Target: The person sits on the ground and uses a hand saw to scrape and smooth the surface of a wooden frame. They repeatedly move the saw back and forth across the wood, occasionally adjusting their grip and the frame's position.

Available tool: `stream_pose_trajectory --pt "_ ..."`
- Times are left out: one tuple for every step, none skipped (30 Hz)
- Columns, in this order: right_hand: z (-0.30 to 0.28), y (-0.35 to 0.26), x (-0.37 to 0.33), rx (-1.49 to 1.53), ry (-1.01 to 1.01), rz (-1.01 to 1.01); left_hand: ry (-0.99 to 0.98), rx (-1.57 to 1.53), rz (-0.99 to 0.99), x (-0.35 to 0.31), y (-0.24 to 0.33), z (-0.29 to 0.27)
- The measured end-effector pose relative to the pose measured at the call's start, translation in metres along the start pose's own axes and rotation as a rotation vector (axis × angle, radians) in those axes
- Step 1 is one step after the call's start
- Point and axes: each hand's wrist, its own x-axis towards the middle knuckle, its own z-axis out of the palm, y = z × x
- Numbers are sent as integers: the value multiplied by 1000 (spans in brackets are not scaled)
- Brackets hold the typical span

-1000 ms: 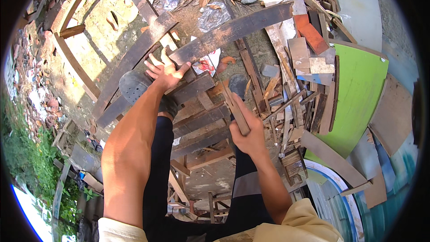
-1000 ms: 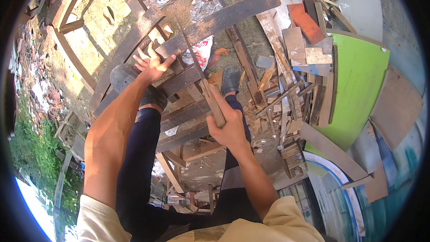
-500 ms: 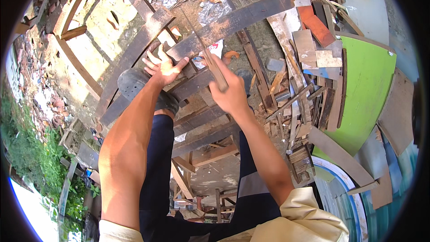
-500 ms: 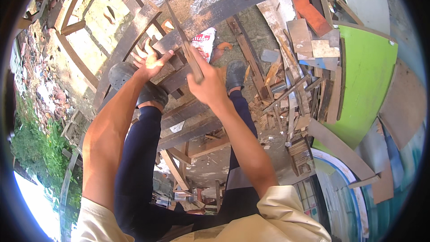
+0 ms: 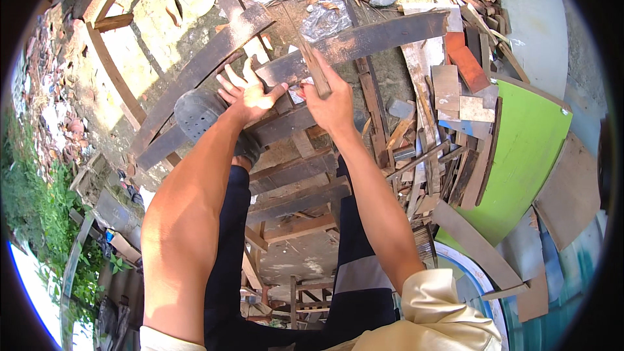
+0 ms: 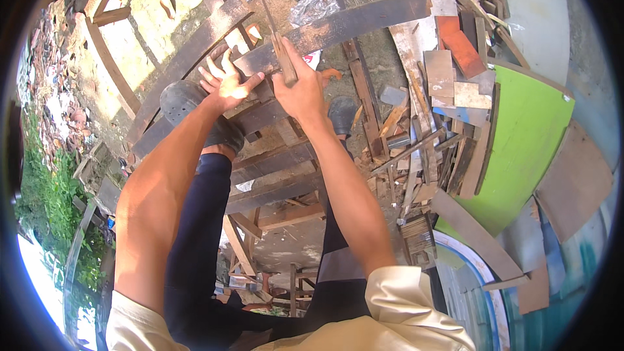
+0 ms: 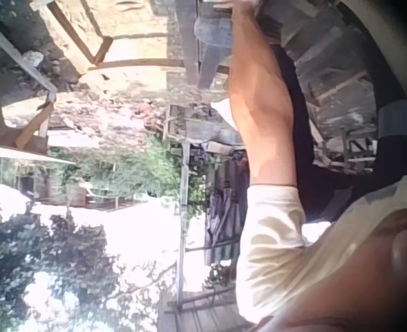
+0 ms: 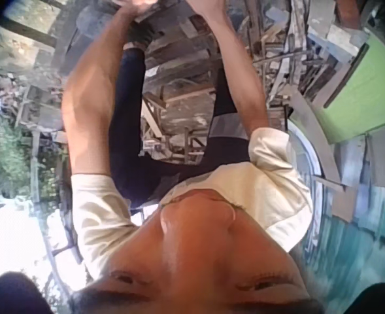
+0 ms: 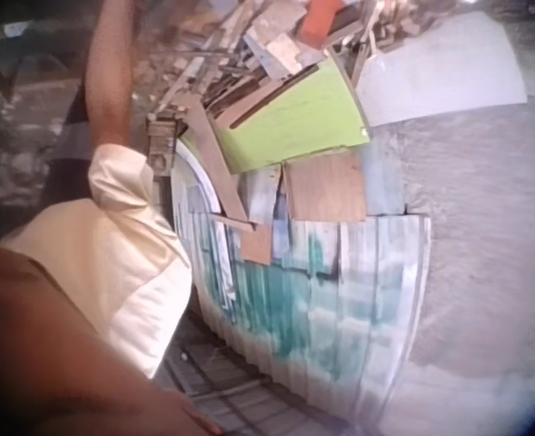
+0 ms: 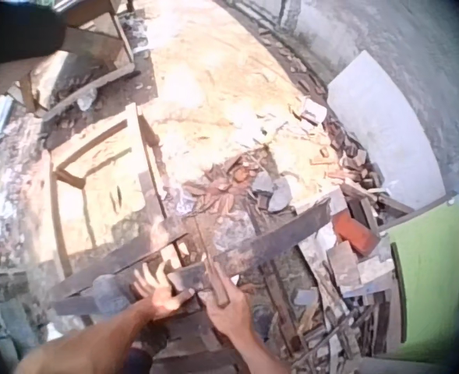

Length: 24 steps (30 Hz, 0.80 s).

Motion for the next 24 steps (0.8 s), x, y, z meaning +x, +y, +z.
stream_pose_trajectory --pt "-7 -6 -18 3 -21 27 -15 -1 -18 -5 -8 5" --pt "-28 -16 -57 5 -92 176 -10 -10 -21 -1 -9 3" --pt "-49 -21 -98 9 -89 134 -4 -15 -24 2 -9 1" --pt "-70 -25 -139 -10 -95 75 -12 -14 -28 1 -9 1" --pt "-88 -39 -172 -42 -125 108 -9 -15 -39 0 -13 2" --pt "-104 -50 -201 -90 -162 134 -9 -19 -44 -1 -16 1" --pt "-104 -51 -201 -91 -161 118 -14 -18 -46 -1 -16 1" --pt "-105 -53 -201 -104 -150 107 -31 -14 -40 0 -13 3" --pt "-95 -49 -180 -62 -129 71 -37 -11 -44 -1 -14 4" --pt "-82 -44 -156 -19 -111 34 -34 -5 -56 -1 -18 2" --pt "-53 -21 -124 12 -51 94 -36 4 -34 1 -8 1" --pt "-26 -11 -79 -11 -60 177 -30 -3 -25 0 1 2" --pt "-3 2 -39 -15 78 -1 3 -22 34 -1 5 3" --pt "0 -3 -22 6 17 97 -7 -12 0 0 3 1" --pt "-3 -6 -17 41 -16 112 -18 -1 -32 -2 1 1" --pt "-11 -8 -17 73 -47 127 -13 17 -41 0 1 -1" --pt "-25 -9 -37 97 -88 179 -33 9 -49 -8 -3 6" --pt "-36 -19 -65 58 -89 185 -39 -1 -53 -10 -8 6" --pt "-51 -31 -92 17 -78 162 -20 -18 -36 -2 -3 0" --pt "-68 -29 -132 -50 -86 125 -7 -31 -33 -2 -6 1" --pt "-85 -38 -170 -36 -132 194 -7 -24 -47 -5 -15 -1" --pt "-98 -45 -205 -82 -136 164 -7 -20 -52 -6 -17 -2" --pt "-107 -50 -220 -142 -124 140 -19 -17 -36 -7 -4 -2" --pt "-109 -39 -221 -145 -129 107 -65 -18 -51 -8 4 -6"
